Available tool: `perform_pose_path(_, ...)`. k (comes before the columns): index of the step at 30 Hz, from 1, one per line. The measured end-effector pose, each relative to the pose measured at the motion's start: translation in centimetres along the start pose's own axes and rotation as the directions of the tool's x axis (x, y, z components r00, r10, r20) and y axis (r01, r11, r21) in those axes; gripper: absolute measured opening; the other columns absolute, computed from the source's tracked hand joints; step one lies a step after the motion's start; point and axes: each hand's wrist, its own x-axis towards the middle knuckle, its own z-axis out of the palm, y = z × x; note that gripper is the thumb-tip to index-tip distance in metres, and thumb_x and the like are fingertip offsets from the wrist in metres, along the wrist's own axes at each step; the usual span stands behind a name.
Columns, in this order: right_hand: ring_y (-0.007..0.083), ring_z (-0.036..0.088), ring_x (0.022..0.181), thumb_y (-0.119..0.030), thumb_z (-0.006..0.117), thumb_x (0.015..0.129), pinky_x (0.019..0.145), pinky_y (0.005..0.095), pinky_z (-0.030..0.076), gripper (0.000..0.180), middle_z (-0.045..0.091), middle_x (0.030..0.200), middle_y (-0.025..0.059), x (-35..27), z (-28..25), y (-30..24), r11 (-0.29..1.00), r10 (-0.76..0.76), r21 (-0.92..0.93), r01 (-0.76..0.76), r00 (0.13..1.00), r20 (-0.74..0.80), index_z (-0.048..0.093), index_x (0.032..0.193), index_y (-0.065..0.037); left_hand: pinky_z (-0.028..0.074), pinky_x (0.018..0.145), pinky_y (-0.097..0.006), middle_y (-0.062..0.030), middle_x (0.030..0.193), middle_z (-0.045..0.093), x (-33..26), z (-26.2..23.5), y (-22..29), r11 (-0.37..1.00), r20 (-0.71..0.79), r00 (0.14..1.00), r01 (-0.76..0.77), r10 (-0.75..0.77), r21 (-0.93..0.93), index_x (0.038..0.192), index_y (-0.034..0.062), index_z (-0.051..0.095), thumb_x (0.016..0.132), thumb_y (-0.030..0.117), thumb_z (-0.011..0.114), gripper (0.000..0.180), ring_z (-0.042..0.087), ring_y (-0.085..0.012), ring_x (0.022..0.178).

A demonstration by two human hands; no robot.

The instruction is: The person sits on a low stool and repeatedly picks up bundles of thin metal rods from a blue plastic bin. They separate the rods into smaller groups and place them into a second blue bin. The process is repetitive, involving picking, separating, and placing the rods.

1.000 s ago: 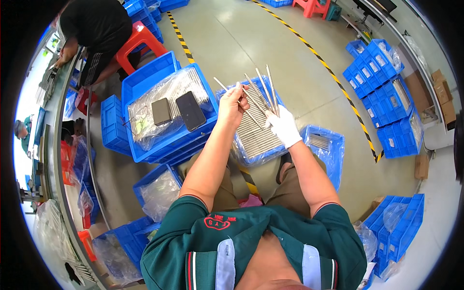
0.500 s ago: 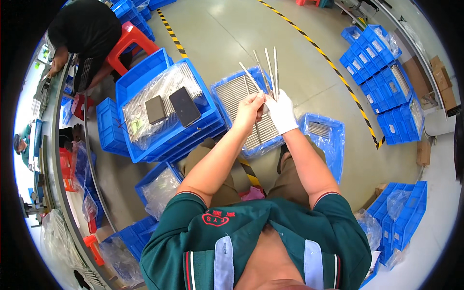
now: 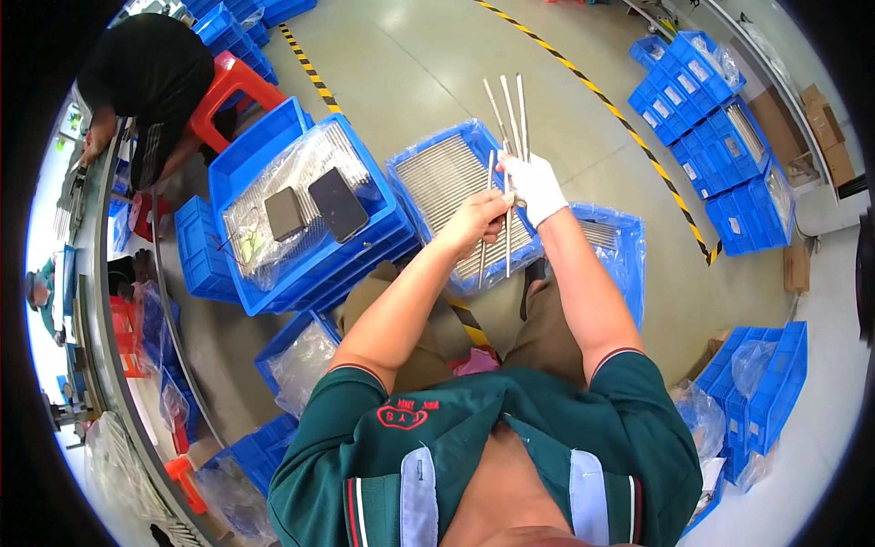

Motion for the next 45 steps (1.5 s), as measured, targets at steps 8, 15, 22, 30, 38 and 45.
perform_pose_path(8, 0.0075, 0.036, 0.039, -0.031, 0.066, 0.083, 0.035, 0.0246, 0.028, 0.024, 0.042, 0.052, -0.0044, 3.9, -5.9, -1.2, 0.976, -0.005, 0.205, 0.073, 0.949, -0.314, 0.057, 0.071, -0.013, 0.05, 0.056, -0.031, -0.0112, 0.081, 0.059, -0.8, -1.3, 0.1, 0.981, 0.155, 0.984, 0.111, -0.087, -0.156, 0.082, 0.0003, 0.057, 0.093, 0.025, 0.052, 0.028, 0.059, -0.0199, 0.064)
perform_pose_path(15, 0.0079, 0.05, 0.053, -0.025, 0.063, 0.086, 0.046, 0.0225, 0.038, 0.02, 0.056, 0.064, 0.0019, -1.0, -0.5, -0.7, 0.999, 0.036, 0.028, -0.04, 0.991, 0.129, 0.06, 0.076, -0.008, 0.05, 0.086, -0.047, -0.0202, 0.101, 0.06, 0.4, -2.5, 1.1, 0.907, 0.217, 0.974, 0.04, 0.058, -0.419, 0.084, -0.0022, 0.06, 0.094, 0.028, 0.051, 0.033, 0.062, -0.0346, 0.098)
perform_pose_path(22, 0.0093, 0.053, 0.053, -0.032, 0.063, 0.086, 0.048, 0.0248, 0.041, 0.028, 0.058, 0.064, 0.0019, -0.3, 0.6, 0.5, 0.989, 0.066, -0.145, -0.026, 0.958, 0.28, 0.061, 0.081, -0.004, 0.043, 0.062, -0.031, -0.0066, 0.082, 0.058, -0.3, -2.8, 0.6, 0.932, 0.221, 0.973, 0.02, 0.065, -0.361, 0.086, 0.0018, 0.06, 0.091, 0.03, 0.057, 0.029, 0.052, -0.0165, 0.065)
perform_pose_path(30, 0.0076, 0.044, 0.044, -0.027, 0.056, 0.091, 0.042, 0.0228, 0.034, 0.024, 0.055, 0.055, 0.002, -1.6, 0.2, 0.6, 0.979, -0.024, -0.201, 0.042, 0.996, 0.089, 0.058, 0.084, -0.004, 0.051, 0.059, -0.035, -0.0023, 0.076, 0.055, -0.3, -5.2, 3.0, 0.917, -0.275, 0.94, -0.279, 0.2, -0.287, 0.09, 0.0027, 0.059, 0.091, 0.028, 0.057, 0.026, 0.055, -0.0152, 0.063)
perform_pose_path(38, 0.007, 0.047, 0.05, -0.019, 0.056, 0.089, 0.046, 0.0218, 0.036, 0.016, 0.057, 0.062, 0.0022, -4.1, -0.2, -0.2, 0.961, 0.023, -0.271, 0.048, 0.967, 0.253, 0.057, 0.088, -0.003, 0.043, 0.056, -0.03, -0.0022, 0.072, 0.049, 0.4, -6.8, 4.5, 0.776, -0.458, 0.821, -0.521, 0.342, -0.355, 0.093, 0.0006, 0.057, 0.093, 0.033, 0.053, 0.032, 0.046, -0.0126, 0.059)
perform_pose_path(45, 0.0095, 0.053, 0.059, -0.016, 0.055, 0.09, 0.057, 0.0244, 0.042, 0.016, 0.058, 0.064, 0.0034, -4.7, 0.9, -0.3, 0.939, -0.032, -0.328, 0.102, 0.977, 0.212, 0.058, 0.087, -0.001, 0.042, 0.054, -0.028, -0.002, 0.071, 0.049, 0.6, -6.4, 4.0, 0.822, -0.431, 0.839, -0.482, 0.332, -0.304, 0.092, 0.0005, 0.059, 0.093, 0.029, 0.054, 0.029, 0.046, -0.0114, 0.058)
